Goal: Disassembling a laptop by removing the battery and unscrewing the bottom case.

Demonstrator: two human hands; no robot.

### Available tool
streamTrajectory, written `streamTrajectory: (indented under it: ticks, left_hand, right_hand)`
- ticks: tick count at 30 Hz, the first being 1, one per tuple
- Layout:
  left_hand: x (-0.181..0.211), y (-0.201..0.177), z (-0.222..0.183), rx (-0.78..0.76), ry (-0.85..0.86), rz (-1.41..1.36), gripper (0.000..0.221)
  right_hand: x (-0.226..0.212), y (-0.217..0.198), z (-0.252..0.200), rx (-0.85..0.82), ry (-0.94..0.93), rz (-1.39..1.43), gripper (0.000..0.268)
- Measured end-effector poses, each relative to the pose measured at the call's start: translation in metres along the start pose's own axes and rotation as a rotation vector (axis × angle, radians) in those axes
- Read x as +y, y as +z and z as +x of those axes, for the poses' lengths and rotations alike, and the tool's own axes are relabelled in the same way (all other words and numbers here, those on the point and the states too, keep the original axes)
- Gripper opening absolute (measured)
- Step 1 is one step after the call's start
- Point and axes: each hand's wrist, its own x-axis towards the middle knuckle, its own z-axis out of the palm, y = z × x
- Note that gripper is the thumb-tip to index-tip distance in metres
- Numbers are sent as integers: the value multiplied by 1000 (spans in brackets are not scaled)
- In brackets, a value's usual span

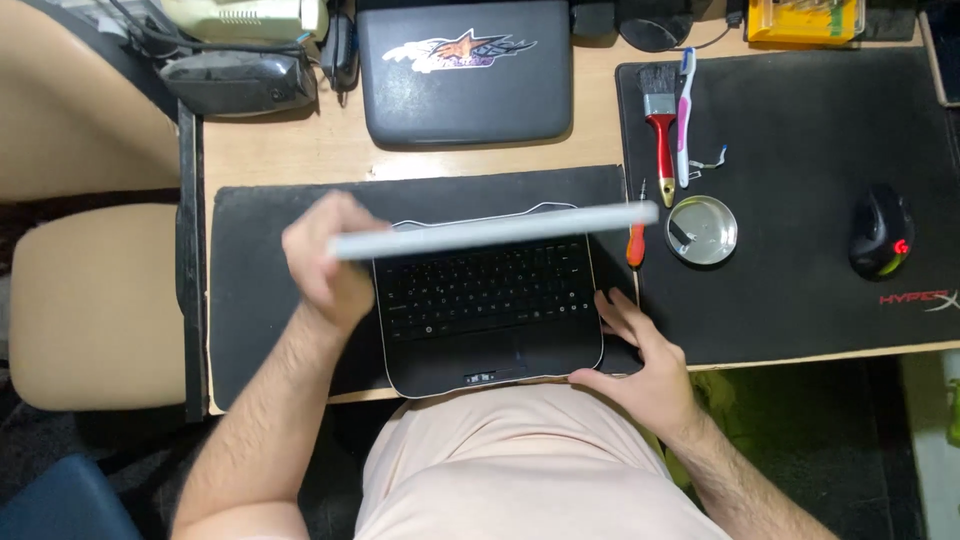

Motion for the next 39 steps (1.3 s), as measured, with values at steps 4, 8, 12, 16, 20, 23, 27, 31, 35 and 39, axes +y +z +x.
streamTrajectory:
  ticks: [4,8,12,16,20,23,27,31,35,39]
  left_hand:
    - [27,6,63,75,-312,-30,98]
    - [1,14,71,-3,-516,-175,62]
    - [2,20,74,-72,-831,-201,53]
    - [-4,17,56,-71,-791,-176,58]
    - [-66,12,0,-106,-860,-398,33]
    - [-112,9,-33,-90,-913,-575,31]
    - [-118,12,-31,-100,-907,-665,34]
    - [-119,15,-30,-104,-851,-669,36]
    - [-104,10,-24,-121,-833,-603,36]
    - [-100,7,-21,-141,-831,-501,37]
  right_hand:
    - [-5,2,-2,33,-76,-2,127]
    - [-3,2,-3,30,-106,-49,124]
    - [-13,-7,-1,-93,-61,-85,130]
    - [-22,-17,9,-128,42,-136,136]
    - [-39,-30,41,-160,-42,-88,129]
    - [-31,-26,83,-100,-176,72,121]
    - [-36,-13,150,-92,-285,244,111]
    - [71,27,249,-163,-129,618,69]
    - [128,56,285,-142,105,922,56]
    - [-2,33,224,-353,130,773,58]
